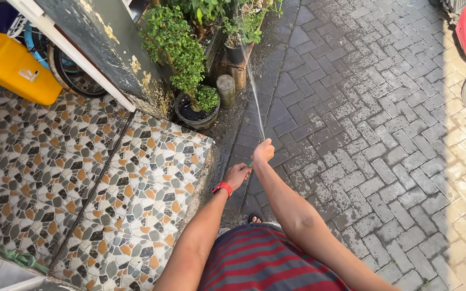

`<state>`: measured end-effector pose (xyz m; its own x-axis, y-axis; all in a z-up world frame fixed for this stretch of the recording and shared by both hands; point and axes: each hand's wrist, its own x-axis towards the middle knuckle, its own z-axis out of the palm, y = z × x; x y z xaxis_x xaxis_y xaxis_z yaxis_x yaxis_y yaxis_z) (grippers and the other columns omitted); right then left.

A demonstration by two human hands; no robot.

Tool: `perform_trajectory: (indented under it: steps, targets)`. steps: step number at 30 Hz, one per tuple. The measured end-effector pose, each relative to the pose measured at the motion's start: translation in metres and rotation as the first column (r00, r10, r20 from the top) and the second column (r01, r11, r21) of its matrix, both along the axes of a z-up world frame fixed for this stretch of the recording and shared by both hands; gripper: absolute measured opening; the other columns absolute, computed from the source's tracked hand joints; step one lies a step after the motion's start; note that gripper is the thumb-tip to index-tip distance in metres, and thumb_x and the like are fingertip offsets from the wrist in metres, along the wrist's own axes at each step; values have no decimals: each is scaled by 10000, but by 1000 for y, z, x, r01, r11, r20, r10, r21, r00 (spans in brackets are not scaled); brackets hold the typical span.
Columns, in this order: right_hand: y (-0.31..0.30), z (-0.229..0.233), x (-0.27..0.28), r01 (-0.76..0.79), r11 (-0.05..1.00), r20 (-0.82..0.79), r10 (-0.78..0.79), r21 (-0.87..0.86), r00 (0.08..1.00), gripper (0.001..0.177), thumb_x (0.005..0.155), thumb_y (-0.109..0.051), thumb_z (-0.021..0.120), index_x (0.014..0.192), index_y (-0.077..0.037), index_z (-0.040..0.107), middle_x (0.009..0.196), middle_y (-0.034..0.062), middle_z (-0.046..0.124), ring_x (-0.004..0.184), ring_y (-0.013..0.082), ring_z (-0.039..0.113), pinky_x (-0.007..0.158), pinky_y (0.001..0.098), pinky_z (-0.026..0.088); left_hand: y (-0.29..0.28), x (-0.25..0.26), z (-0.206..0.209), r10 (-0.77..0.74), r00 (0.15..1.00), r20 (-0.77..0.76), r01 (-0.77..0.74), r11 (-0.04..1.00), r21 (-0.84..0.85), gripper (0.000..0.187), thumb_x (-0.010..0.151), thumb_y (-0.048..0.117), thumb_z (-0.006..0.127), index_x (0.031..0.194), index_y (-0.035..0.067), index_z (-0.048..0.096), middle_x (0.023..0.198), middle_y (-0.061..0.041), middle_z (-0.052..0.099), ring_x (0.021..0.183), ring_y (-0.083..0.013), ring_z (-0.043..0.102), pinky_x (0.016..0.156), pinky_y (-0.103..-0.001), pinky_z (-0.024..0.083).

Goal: Watering several potted plants in an outdoor alleyway using a hose.

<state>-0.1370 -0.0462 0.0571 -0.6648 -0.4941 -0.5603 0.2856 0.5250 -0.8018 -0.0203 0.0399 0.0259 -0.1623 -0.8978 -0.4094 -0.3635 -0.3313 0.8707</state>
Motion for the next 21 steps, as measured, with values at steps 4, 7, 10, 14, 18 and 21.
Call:
perform_trajectory:
  steps: [4, 7, 10, 14, 18, 21]
  targets:
    - [5, -9, 6, 36, 999, 8, -36, -9, 999, 553, 960, -365, 357, 714, 80, 574, 696, 210, 651, 525, 353, 631, 443, 495, 502, 0, 4, -25, 1, 1000, -2, -1, 1000, 3, 327, 974, 346, 627, 849, 57, 715, 692, -19, 683, 647, -102, 646, 646, -289, 525]
    - [8, -10, 10, 50, 998, 5, -50, -27, 999, 548, 954, -366, 366, 719, 82, 577, 698, 214, 652, 527, 358, 630, 449, 501, 499, -3, 12, -28, -31, 999, -10, 31, 999, 13, 324, 974, 337, 600, 854, 58, 710, 697, -25, 683, 649, -112, 655, 648, -294, 531]
    - [5, -4, 13, 75, 997, 19, -74, -32, 997, 537, 948, -368, 374, 733, 77, 586, 707, 217, 652, 521, 360, 632, 461, 505, 498, -13, 17, -14, -74, 997, 5, 74, 997, 29, 339, 978, 348, 578, 855, 59, 707, 699, -26, 680, 650, -118, 656, 648, -300, 530]
    - [7, -1, 19, 87, 996, 34, -86, -25, 996, 529, 942, -368, 384, 747, 75, 596, 725, 221, 657, 514, 346, 617, 463, 503, 487, -12, 21, -14, -83, 997, -2, 83, 995, 54, 369, 988, 361, 561, 841, 50, 696, 693, -27, 668, 646, -120, 645, 646, -304, 522]
    - [7, 0, 27, 100, 995, 45, -99, -25, 994, 526, 943, -370, 385, 745, 70, 593, 728, 212, 657, 515, 337, 608, 452, 492, 477, -14, 30, -21, -68, 996, -50, 70, 997, 41, 349, 978, 334, 565, 831, 44, 692, 690, -33, 668, 640, -123, 641, 643, -308, 522]
    - [10, 6, 30, 107, 994, 60, -105, -34, 993, 515, 946, -365, 390, 742, 67, 582, 717, 204, 648, 510, 330, 601, 445, 482, 463, -13, 34, -4, -93, 995, -35, 94, 994, 50, 338, 977, 321, 565, 826, 47, 693, 691, -32, 667, 637, -119, 641, 643, -306, 521]
